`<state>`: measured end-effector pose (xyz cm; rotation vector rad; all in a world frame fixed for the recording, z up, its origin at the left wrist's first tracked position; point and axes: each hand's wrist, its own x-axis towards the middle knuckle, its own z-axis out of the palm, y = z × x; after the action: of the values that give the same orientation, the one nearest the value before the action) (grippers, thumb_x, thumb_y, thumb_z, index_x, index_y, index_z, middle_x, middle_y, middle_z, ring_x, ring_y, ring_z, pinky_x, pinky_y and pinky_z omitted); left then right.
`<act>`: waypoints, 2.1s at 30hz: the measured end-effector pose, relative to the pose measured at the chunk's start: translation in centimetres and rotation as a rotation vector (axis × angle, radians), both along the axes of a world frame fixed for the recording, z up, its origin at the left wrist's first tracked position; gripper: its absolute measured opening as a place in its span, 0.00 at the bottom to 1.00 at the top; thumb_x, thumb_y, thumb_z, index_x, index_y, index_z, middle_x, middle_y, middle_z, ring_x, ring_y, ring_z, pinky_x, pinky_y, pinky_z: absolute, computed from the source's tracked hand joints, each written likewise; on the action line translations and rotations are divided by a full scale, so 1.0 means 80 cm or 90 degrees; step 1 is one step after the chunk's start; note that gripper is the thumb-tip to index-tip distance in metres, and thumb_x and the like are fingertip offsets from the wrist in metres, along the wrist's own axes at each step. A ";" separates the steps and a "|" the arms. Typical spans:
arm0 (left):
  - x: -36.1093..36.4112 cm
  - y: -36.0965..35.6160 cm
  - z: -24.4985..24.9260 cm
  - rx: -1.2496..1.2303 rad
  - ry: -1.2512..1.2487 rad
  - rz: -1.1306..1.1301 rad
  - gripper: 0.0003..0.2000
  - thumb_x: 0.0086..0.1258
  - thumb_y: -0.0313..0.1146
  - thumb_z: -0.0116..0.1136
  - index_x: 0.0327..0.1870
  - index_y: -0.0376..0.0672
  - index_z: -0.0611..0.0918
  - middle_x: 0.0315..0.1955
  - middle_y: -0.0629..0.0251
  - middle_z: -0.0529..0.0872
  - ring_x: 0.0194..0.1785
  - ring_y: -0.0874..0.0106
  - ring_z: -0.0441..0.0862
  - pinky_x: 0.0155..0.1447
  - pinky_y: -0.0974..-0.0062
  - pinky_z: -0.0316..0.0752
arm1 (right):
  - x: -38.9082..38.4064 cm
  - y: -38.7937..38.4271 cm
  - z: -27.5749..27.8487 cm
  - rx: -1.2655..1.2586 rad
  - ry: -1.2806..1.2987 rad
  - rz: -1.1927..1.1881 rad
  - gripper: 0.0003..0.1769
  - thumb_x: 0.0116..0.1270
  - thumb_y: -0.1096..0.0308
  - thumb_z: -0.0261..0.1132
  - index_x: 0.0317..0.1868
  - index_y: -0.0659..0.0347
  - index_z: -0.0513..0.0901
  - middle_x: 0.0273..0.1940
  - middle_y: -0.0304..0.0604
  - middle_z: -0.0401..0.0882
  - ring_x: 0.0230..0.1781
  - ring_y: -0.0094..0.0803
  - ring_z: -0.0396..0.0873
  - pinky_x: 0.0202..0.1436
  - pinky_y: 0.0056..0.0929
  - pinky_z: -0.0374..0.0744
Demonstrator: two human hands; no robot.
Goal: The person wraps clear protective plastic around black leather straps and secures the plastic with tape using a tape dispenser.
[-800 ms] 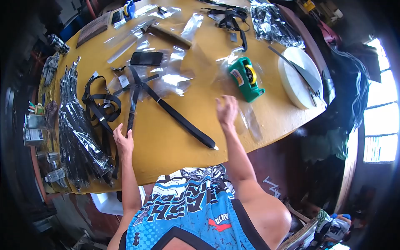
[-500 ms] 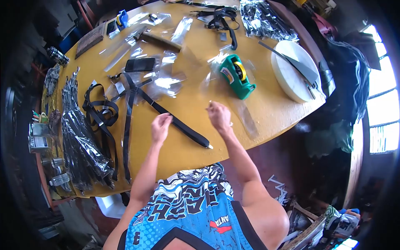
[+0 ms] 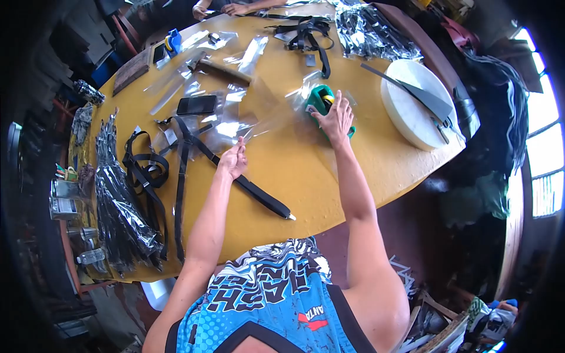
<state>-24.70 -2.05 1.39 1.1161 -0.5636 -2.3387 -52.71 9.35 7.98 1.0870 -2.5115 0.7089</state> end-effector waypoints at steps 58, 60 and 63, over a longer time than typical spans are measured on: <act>0.253 0.109 0.254 -0.636 -0.146 0.386 0.04 0.64 0.27 0.60 0.35 0.38 0.82 0.26 0.71 0.80 0.23 0.85 0.65 0.28 0.86 0.60 | 0.312 0.074 0.095 -0.028 -0.829 0.702 0.10 0.63 0.79 0.58 0.46 0.69 0.76 0.32 0.41 0.80 0.33 0.23 0.77 0.40 0.22 0.77; 0.253 0.099 0.238 -0.617 -0.104 0.423 0.04 0.65 0.27 0.58 0.37 0.38 0.82 0.32 0.68 0.83 0.31 0.82 0.76 0.37 0.84 0.72 | 0.271 0.089 0.092 0.060 -0.827 0.714 0.09 0.64 0.78 0.58 0.45 0.68 0.77 0.33 0.39 0.79 0.34 0.23 0.77 0.42 0.23 0.76; 0.243 0.089 0.212 -0.474 0.009 0.428 0.07 0.67 0.24 0.54 0.43 0.35 0.79 0.40 0.58 0.82 0.43 0.70 0.82 0.51 0.74 0.79 | 0.216 0.128 0.082 0.148 -0.850 0.646 0.10 0.63 0.78 0.60 0.45 0.67 0.77 0.34 0.38 0.79 0.35 0.24 0.77 0.42 0.23 0.76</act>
<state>-5.22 5.09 18.36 0.7594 -0.8072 -1.3734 -35.40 19.63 14.50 2.7103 -2.7833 1.9393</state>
